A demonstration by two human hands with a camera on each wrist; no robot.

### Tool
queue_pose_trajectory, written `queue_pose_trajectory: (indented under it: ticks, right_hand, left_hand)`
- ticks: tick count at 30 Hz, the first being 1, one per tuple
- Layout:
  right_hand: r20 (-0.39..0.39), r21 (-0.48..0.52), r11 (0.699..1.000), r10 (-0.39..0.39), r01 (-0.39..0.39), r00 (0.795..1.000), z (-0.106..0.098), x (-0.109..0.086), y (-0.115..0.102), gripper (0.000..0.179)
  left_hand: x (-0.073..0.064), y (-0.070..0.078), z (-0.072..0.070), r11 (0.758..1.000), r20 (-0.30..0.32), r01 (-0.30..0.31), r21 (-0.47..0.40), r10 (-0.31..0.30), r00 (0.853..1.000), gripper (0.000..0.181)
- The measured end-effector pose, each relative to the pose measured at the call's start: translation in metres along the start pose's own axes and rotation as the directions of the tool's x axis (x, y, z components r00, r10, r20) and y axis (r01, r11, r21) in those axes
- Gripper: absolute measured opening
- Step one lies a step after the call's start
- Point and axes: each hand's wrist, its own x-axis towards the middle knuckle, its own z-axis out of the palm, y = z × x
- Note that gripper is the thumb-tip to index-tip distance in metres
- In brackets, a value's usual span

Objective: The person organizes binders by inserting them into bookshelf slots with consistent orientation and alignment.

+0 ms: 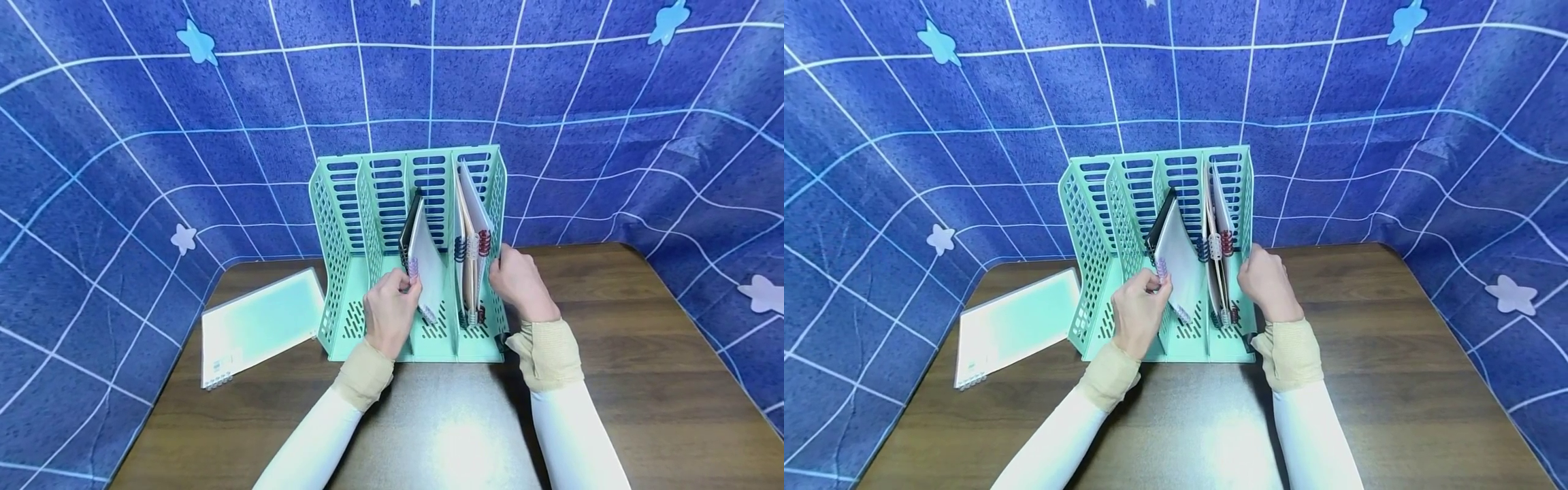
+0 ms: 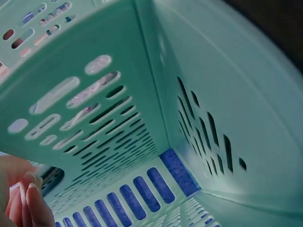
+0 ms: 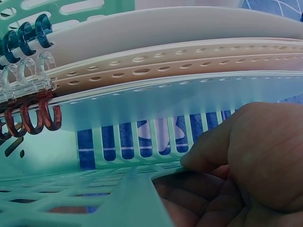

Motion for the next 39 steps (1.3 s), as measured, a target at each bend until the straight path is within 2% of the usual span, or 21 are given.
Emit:
queue_pose_trajectory:
  ticks: [8, 18, 24, 29, 39]
  right_hand:
    - [0.011, 0.000, 1.000, 0.001, -0.001, 1.000, -0.001, -0.001, -0.001, 0.015]
    - [0.006, -0.006, 1.000, -0.008, 0.009, 1.000, 0.000, -0.001, -0.002, 0.016]
    - [0.004, 0.003, 1.000, -0.001, 0.001, 1.000, -0.001, -0.002, -0.002, 0.016]
    - [0.011, 0.006, 1.000, 0.009, -0.009, 1.000, 0.000, -0.002, -0.002, 0.016]
    - [0.013, 0.001, 1.000, 0.010, -0.010, 1.000, -0.001, -0.001, -0.001, 0.016]
  left_hand:
    - [0.003, -0.006, 0.003, 0.995, -0.038, -0.071, 0.063, 0.074, 0.997, 0.020]
    - [0.005, -0.009, 0.006, 0.989, -0.086, -0.126, 0.073, 0.132, 0.988, 0.016]
    - [0.005, -0.009, 0.009, 0.991, -0.090, -0.104, 0.082, 0.111, 0.990, 0.020]
    - [0.005, -0.011, 0.011, 0.994, -0.091, -0.069, 0.090, 0.077, 0.993, 0.031]
    - [0.007, -0.015, 0.013, 0.995, -0.040, -0.034, 0.093, 0.038, 0.998, 0.036]
